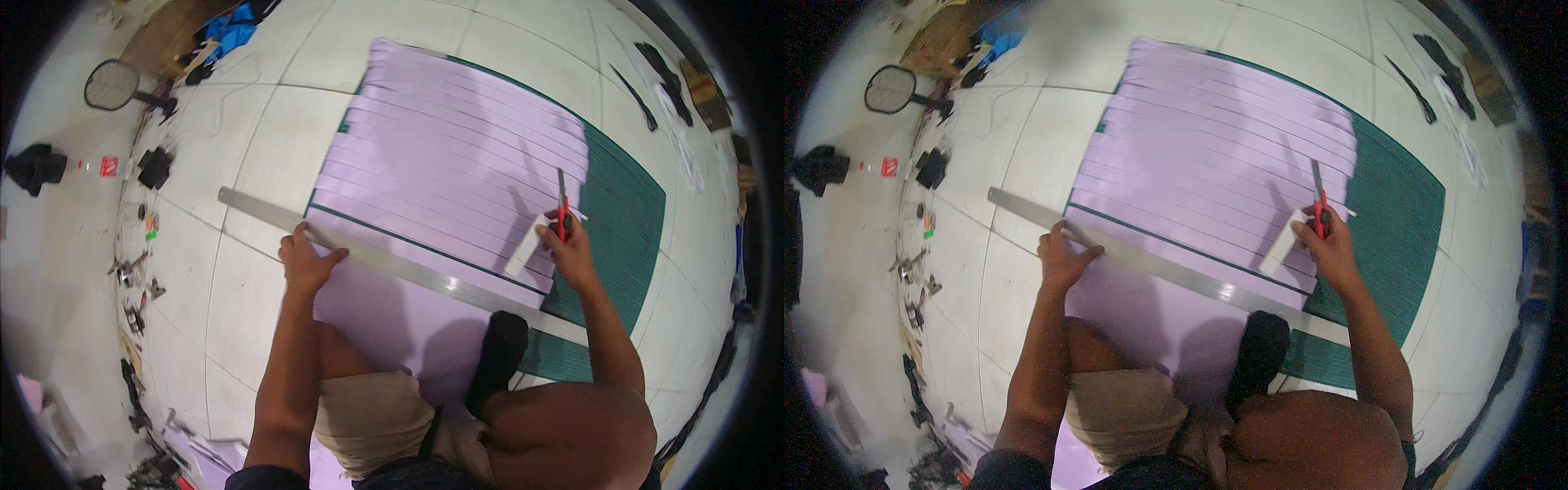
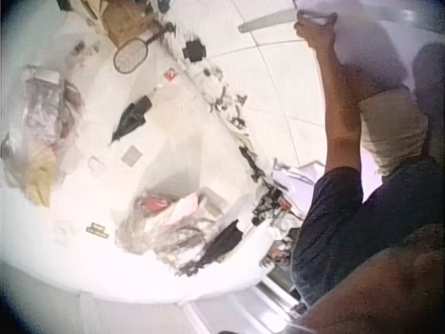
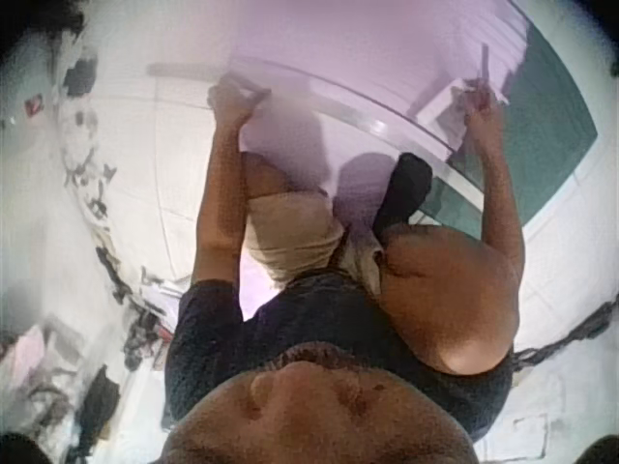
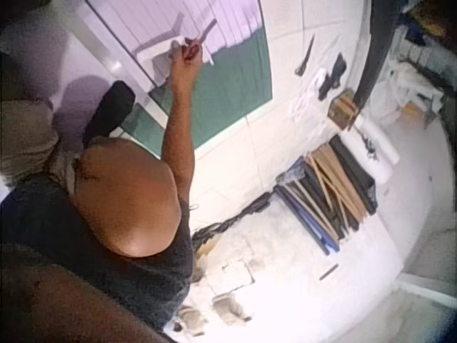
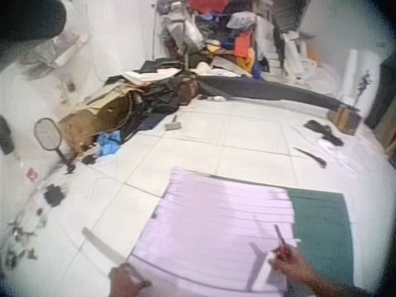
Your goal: The person cuts a purple fabric sheet into strips using a utility knife and a long metal ruler on a green cutting mat.
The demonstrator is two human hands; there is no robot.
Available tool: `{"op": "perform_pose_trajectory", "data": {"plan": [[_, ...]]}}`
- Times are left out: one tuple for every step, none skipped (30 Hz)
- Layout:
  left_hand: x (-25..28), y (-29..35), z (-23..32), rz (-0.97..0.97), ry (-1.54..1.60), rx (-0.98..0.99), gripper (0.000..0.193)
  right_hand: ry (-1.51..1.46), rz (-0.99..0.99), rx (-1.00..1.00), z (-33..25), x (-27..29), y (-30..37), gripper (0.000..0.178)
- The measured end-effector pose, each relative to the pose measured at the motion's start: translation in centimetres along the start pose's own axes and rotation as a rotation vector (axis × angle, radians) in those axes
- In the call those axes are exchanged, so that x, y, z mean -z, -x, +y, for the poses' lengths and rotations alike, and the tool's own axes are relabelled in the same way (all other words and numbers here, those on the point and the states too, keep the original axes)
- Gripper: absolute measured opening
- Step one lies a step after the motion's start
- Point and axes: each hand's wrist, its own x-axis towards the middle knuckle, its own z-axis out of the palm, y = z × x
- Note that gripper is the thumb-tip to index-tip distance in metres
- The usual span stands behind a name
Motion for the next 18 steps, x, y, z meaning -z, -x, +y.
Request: {"op": "perform_pose_trajectory", "data": {"plan": [[0.2, 0.1, -0.5, 0.013, 0.034, 0.003, 0.106, 0.001, -0.049, 0.020, -1.2, -2.4, -1.4, 0.039], [0.3, 0.1, -1.1, 0.014, 0.064, 0.021, 0.107, 0.012, -0.092, 0.038, -2.7, -4.9, -2.7, 0.038], [0.2, 0.2, -1.5, 0.012, 0.096, 0.038, 0.109, 0.071, -0.156, 0.049, -4.0, -7.3, -3.8, 0.038], [0.0, 0.1, -1.6, 0.011, 0.136, 0.047, 0.110, 0.050, -0.207, 0.051, -4.5, -9.6, -5.2, 0.039], [-0.3, 0.0, -2.0, 0.019, 0.137, 0.040, 0.112, 0.017, -0.231, 0.112, -4.8, -12.3, -6.2, 0.040], [-0.4, 0.0, -2.2, 0.020, 0.166, 0.035, 0.112, -0.014, -0.291, 0.124, -5.5, -14.7, -7.2, 0.040], [-0.2, 0.1, -2.5, 0.024, 0.193, 0.035, 0.112, 0.064, -0.287, 0.099, -7.1, -17.4, -7.7, 0.041], [-0.1, 0.1, -2.3, 0.025, 0.226, 0.027, 0.113, 0.026, -0.285, 0.155, -7.0, -19.6, -9.0, 0.043], [-0.2, 0.1, -2.1, 0.027, 0.238, 0.038, 0.113, 0.029, -0.290, 0.166, -7.6, -21.7, -9.7, 0.043], [-0.3, 0.1, -1.8, 0.027, 0.250, 0.048, 0.114, 0.015, -0.296, 0.156, -8.1, -23.7, -10.1, 0.042], [-0.4, 0.0, -1.7, 0.031, 0.259, 0.061, 0.114, -0.002, -0.304, 0.146, -8.7, -25.7, -10.4, 0.040], [-0.5, 0.0, -1.8, 0.038, 0.254, 0.065, 0.115, -0.024, -0.313, 0.139, -9.2, -27.6, -10.6, 0.039], [-0.8, 0.0, -2.0, 0.045, 0.248, 0.069, 0.115, 0.002, -0.318, 0.140, -9.7, -29.3, -10.7, 0.038], [-0.7, 0.0, -2.1, 0.048, 0.245, 0.064, 0.116, 0.029, -0.314, 0.142, -9.9, -30.6, -10.9, 0.038], [-0.6, -0.1, -2.2, 0.043, 0.270, 0.057, 0.116, 0.056, -0.308, 0.143, -10.0, -31.5, -11.2, 0.037], [-0.5, -0.2, -2.3, 0.036, 0.295, 0.048, 0.116, 0.115, -0.306, 0.160, -10.0, -32.1, -11.6, 0.038], [-0.3, -0.2, -2.4, 0.031, 0.319, 0.043, 0.116, 0.172, -0.308, 0.175, -9.9, -32.7, -11.8, 0.040], [-0.1, -0.4, -2.5, 0.024, 0.319, 0.038, 0.115, 0.230, -0.308, 0.190, -9.8, -33.1, -12.0, 0.042]]}}
